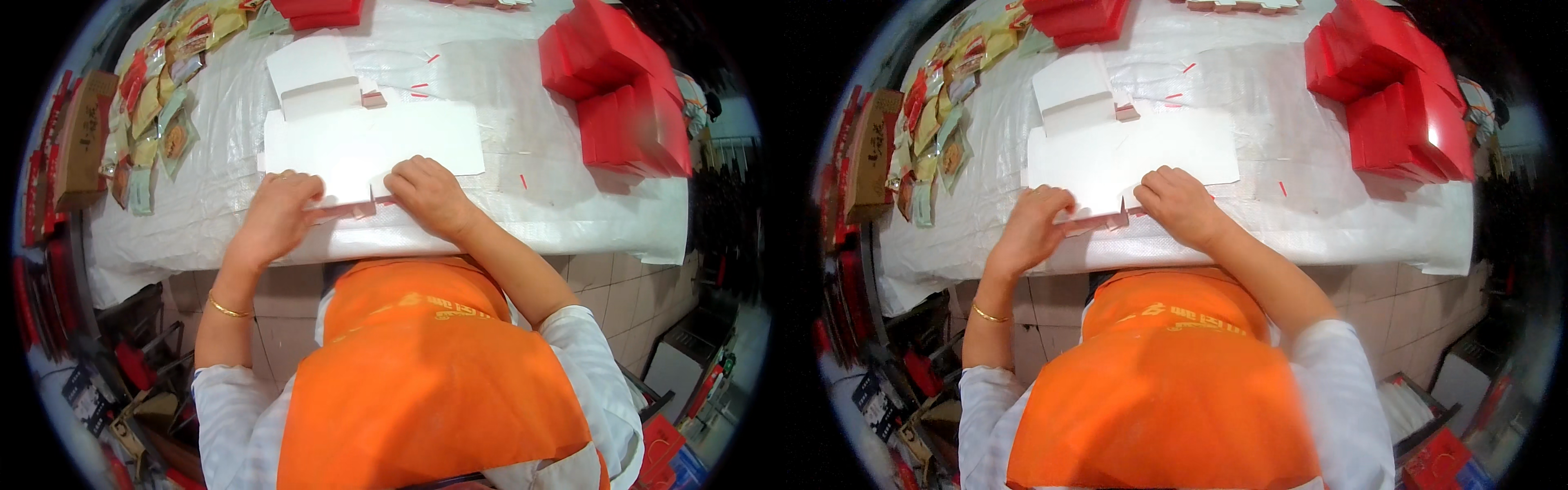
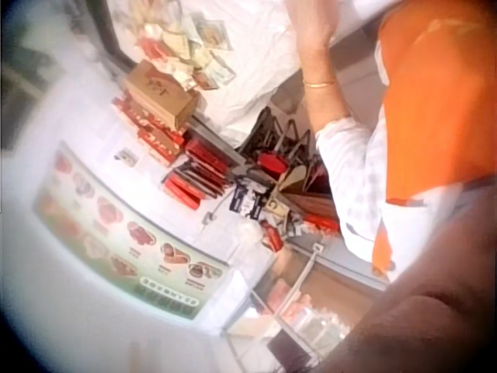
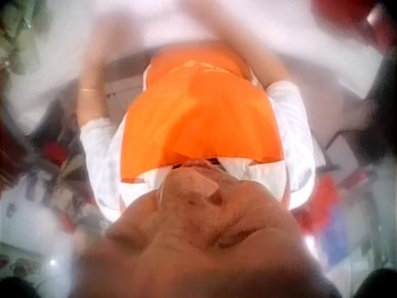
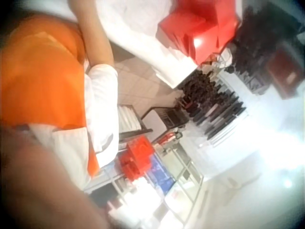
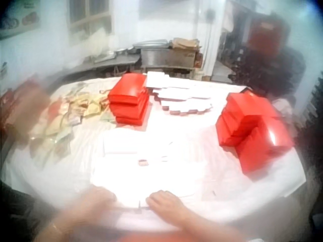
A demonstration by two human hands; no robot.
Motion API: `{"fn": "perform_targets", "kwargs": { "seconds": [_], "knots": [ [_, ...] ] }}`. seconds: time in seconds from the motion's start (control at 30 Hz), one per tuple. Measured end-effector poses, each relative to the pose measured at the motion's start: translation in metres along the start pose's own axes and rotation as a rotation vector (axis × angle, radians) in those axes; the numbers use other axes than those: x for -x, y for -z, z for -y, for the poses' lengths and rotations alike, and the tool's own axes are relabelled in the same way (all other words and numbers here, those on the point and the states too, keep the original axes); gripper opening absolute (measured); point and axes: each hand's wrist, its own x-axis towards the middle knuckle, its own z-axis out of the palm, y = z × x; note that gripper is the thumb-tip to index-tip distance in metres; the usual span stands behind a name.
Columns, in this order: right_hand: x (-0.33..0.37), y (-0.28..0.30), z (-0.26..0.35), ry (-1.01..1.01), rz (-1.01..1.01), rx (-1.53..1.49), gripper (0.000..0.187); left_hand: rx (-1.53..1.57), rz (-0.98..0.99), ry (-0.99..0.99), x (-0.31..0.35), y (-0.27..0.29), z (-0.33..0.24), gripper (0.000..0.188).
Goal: The person assembles small red boxes from flat white cardboard pieces. They fold the cardboard along pre-scored lines, insert small yellow packets into the formed boxes, and stack the finished units on the table.
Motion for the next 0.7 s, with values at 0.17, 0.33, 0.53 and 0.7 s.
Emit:
{"fn": "perform_targets", "kwargs": {
  "seconds": [0.17, 0.33, 0.53, 0.7],
  "knots": [
    [-0.007, 0.003, 0.006, -0.054, -0.046, -0.117, 0.020, 0.061, -0.165, -0.092, -0.029, -0.054, -0.036, 0.022],
    [-0.013, 0.003, 0.011, -0.177, 0.018, -0.154, 0.018, -0.027, -0.258, -0.047, -0.038, -0.079, -0.028, 0.018],
    [-0.036, 0.016, 0.008, -0.452, 0.307, -0.176, 0.013, -0.016, -0.168, 0.079, -0.054, -0.069, -0.033, 0.007],
    [-0.055, 0.018, 0.006, -0.541, 0.535, -0.138, 0.020, 0.098, -0.060, 0.152, -0.059, -0.063, -0.029, 0.007]
  ]
}}
